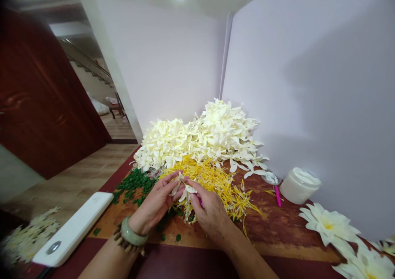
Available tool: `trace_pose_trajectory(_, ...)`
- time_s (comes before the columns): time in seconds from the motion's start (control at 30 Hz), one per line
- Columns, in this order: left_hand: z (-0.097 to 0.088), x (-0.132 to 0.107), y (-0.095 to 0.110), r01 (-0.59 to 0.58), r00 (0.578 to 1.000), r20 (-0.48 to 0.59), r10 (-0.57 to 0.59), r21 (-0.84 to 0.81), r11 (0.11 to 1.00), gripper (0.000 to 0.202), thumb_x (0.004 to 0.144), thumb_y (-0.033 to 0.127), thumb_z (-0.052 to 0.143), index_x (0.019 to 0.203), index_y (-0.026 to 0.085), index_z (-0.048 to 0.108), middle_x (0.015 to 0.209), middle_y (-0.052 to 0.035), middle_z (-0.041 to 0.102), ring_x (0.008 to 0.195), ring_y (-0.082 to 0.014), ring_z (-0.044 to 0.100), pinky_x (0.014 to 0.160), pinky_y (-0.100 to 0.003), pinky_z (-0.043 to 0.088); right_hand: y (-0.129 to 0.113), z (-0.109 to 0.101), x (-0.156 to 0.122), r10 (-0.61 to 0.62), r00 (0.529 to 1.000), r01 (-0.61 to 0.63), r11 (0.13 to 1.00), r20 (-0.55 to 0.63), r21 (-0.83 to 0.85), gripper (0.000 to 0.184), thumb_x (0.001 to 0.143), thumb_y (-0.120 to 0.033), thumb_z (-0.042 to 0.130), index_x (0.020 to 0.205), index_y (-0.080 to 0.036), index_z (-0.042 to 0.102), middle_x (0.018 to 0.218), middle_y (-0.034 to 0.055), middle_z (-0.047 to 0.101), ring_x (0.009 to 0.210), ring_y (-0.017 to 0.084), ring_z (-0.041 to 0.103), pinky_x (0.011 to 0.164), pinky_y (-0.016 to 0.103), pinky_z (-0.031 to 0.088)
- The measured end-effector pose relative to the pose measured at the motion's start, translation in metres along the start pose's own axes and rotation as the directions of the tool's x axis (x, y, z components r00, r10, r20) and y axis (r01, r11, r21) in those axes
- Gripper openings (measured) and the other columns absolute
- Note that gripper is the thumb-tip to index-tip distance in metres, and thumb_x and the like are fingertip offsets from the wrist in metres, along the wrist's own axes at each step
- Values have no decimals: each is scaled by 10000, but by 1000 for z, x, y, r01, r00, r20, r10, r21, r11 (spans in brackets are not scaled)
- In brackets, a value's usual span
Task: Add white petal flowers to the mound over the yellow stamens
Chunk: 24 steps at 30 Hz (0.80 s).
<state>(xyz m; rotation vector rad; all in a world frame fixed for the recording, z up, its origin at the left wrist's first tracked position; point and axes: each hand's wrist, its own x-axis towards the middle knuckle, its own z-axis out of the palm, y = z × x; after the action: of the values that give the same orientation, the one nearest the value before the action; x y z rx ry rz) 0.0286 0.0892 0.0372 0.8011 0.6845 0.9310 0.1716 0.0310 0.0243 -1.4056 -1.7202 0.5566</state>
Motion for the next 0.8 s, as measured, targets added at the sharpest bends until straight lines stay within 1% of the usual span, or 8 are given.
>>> trace_pose_trajectory(0.07,0,0,-3,6,1000,22,-6,0,1000,294,697,189,638,981,179,563,861,-36,653,745,-103,604,743,-222,461,-1,1,-1,19,1000,-18,999,-15,31,384,845,-246,372,1214,-181,455,577,-30,513,496,105,444,471,202,332)
trace_pose_trajectory(0.17,1,1,-6,-1,999,41,1,-1,1000,281,692,208,640,962,180,571,860,-38,645,771,-118,596,742,-230,449,-3,2,-1,42,999,-42,995,4,91,396,848,-241,368,1239,-186,389,513,-67,423,447,95,390,440,194,303)
trace_pose_trajectory(0.27,2,1,-7,-2,997,72,2,1,1000,243,701,230,628,929,168,573,862,-41,635,734,-110,584,701,-221,440,-2,4,-2,61,998,-63,987,17,146,434,850,-241,361,1277,-173,327,497,-74,426,433,93,386,437,196,312)
trace_pose_trajectory(0.37,4,-1,-8,7,994,105,-10,30,1000,208,701,256,625,881,164,573,787,-19,616,659,-93,559,641,-206,422,0,6,-2,79,997,-81,981,19,174,467,856,-246,354,1310,-172,277,502,-72,437,433,93,390,434,197,317)
trace_pose_trajectory(0.5,6,-3,-10,11,990,140,-19,57,998,185,702,275,621,846,172,568,687,10,576,638,-95,540,629,-207,401,4,8,-1,83,996,-85,982,15,171,487,844,-231,364,1318,-169,272,489,-77,424,425,93,387,429,198,318)
trace_pose_trajectory(0.63,5,-3,-11,26,988,151,-33,48,998,143,732,277,591,823,170,564,720,3,571,626,-83,521,619,-205,389,4,8,-1,77,997,-77,984,5,160,499,829,-215,375,1315,-149,287,470,-84,407,409,90,374,419,197,306)
trace_pose_trajectory(0.8,2,-1,-14,56,987,147,-63,52,997,156,727,303,598,776,159,566,734,-2,564,649,-82,512,633,-206,380,2,8,0,87,996,-84,988,-12,130,486,822,-203,378,1300,-148,313,485,-81,408,416,87,367,425,195,291)
